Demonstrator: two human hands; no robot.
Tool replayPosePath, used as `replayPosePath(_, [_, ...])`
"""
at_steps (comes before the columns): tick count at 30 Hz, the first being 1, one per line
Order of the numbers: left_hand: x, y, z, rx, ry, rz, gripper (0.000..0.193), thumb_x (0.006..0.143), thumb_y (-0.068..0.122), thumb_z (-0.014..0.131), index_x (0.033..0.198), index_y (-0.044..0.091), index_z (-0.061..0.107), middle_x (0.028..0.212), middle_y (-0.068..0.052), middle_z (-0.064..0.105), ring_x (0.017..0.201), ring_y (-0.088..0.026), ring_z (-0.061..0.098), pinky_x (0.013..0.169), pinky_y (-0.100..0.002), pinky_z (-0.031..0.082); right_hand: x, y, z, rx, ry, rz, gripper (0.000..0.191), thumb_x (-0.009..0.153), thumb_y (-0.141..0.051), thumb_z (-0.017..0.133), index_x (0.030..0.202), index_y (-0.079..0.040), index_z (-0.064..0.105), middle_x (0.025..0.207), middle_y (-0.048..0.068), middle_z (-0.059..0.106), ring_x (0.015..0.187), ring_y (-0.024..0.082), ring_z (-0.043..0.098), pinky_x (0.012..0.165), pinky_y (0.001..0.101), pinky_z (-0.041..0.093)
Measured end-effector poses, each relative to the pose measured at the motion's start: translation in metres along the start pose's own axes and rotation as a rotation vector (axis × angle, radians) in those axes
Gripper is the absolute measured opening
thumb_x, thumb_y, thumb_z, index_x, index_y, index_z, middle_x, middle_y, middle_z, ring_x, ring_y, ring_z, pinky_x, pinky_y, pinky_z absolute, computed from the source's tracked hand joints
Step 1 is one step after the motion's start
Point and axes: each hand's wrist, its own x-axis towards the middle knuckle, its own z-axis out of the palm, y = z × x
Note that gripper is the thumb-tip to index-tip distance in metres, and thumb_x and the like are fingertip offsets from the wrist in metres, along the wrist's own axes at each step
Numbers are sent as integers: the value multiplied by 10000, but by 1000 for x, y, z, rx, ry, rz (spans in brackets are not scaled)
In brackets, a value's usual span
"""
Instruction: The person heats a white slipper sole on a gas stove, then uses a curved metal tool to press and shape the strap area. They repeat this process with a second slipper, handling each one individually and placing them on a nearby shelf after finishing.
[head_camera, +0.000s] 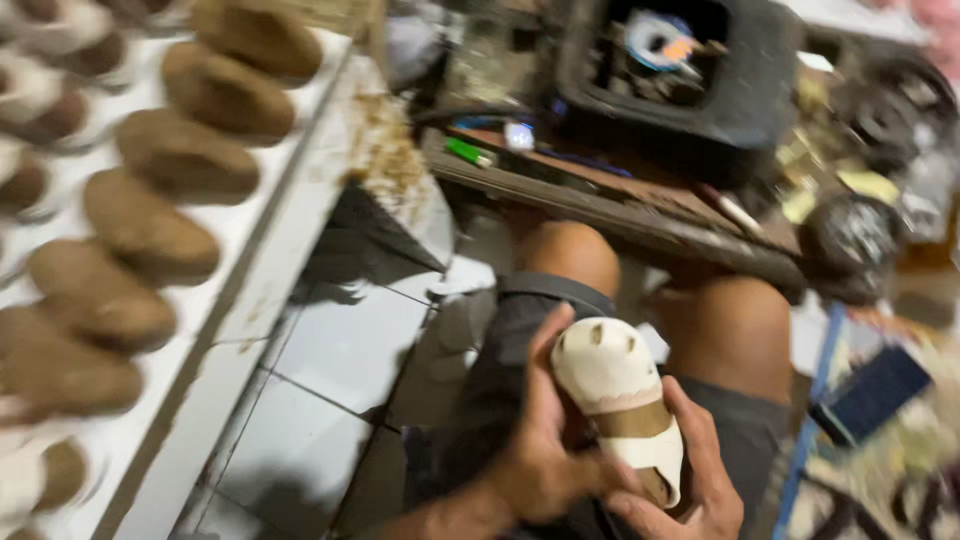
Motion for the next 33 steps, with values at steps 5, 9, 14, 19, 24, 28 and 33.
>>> replayPosePath(5, [-26, 9, -11, 198, 198, 222, 1104, 818, 85, 742, 1618, 139, -18, 1394, -118, 517, 1285, -214, 535, 1120, -350, 421, 20, 12, 46, -111, -224, -380, 1006, 763, -330, 827, 1552, 50, 332, 1548, 265, 418, 1476, 366, 406, 1224, 460, 291])
replayPosePath(9, [-59, 60, -33, -137, 440, 214, 995, 736, 59, 644, 1640, 78, 227, 1266, -135, 561, 1114, -240, 584, 935, -375, 518, 34, 30, 66, -29, -438, -569, 841, 874, -331, 761, 1533, -13, 347, 1604, 271, 305, 1510, 396, 339, 1187, 495, 347])
replayPosePath(14, [-126, 148, -44, -43, 440, 433, 961, 704, 54, 658, 1591, 74, 289, 1275, -133, 566, 1118, -247, 602, 932, -392, 550, 45, 39, 59, 47, -426, -59, 680, 893, -150, 662, 1512, -17, 413, 1535, 268, 433, 1460, 369, 431, 1070, 525, 435])
replayPosePath(19, [-218, 208, -45, 71, 381, 605, 911, 737, 84, 676, 1579, 77, 325, 1275, -162, 576, 1118, -305, 611, 924, -465, 537, 50, -6, 89, -140, -402, 194, 564, 888, -90, 663, 1440, -32, 561, 1267, 217, 699, 1230, 320, 684, 1039, 480, 540])
replayPosePath(24, [-287, 241, -38, 185, 480, 845, 880, 774, 114, 690, 1587, 76, 354, 1304, -204, 579, 1159, -369, 605, 980, -528, 502, 64, -100, 154, -186, -684, -222, 557, 820, -97, 737, 1355, 5, 617, 1132, 167, 746, 1159, 264, 718, 1020, 389, 514])
replayPosePath(28, [-310, 253, -47, 159, 746, 930, 856, 804, 137, 701, 1593, 76, 376, 1327, -237, 581, 1191, -420, 600, 1024, -578, 473, 60, -168, 210, -166, -894, -413, 535, 838, -114, 741, 1343, 8, 614, 1134, 135, 733, 1107, 241, 690, 946, 350, 533])
replayPosePath(33, [-340, 253, -63, 13, 803, 930, 879, 784, 153, 725, 1568, -18, 363, 1387, -285, 561, 1260, -441, 560, 1084, -602, 411, 53, -215, 268, -226, -1015, -531, 511, 866, -161, 747, 1338, -12, 623, 1121, 115, 743, 1068, 210, 685, 926, 335, 540])
